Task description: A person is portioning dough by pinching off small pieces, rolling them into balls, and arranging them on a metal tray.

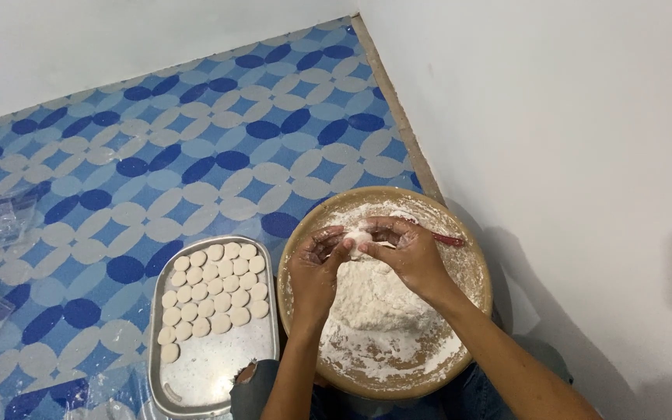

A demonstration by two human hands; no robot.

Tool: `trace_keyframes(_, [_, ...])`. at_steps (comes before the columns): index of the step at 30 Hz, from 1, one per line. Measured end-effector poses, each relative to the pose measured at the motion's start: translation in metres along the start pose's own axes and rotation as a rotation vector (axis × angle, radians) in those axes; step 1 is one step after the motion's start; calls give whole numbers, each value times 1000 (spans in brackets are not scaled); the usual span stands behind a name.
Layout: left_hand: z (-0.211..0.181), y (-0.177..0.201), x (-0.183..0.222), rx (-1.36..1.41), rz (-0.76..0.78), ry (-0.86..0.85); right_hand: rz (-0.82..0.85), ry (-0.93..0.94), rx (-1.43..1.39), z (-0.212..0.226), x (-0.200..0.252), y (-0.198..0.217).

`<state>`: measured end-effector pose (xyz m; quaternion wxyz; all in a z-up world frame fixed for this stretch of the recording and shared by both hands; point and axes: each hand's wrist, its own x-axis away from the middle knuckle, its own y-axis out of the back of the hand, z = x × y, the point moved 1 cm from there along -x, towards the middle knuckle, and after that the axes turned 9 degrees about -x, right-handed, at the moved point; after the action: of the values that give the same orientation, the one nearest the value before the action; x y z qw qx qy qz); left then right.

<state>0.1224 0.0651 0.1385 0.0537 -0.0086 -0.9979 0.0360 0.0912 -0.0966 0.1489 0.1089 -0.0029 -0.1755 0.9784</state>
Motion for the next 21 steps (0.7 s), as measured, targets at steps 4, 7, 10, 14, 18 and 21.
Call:
trace_keyframes(4, [-8, -4, 7, 6, -54, -27, -20, 39, 17, -3, -5, 6])
trace_keyframes(7, [-17, -5, 8, 18, -37, -34, -29, 50, 17, 0, -8, 10])
trace_keyframes(10, [-15, 0, 6, -10, 154, -41, 59, 31, 33, 9, -7, 16])
trace_keyframes(14, [-7, 0, 3, -65, 197, 17, 126, 16, 64, 18, 1, 6])
trace_keyframes(18, [-8, -2, 1, -56, 92, 36, 106, 91, 117, 6, -1, 1])
trace_keyframes(21, [-10, -1, 5, -52, 51, -13, 112, 38, 101, -1, -5, 6])
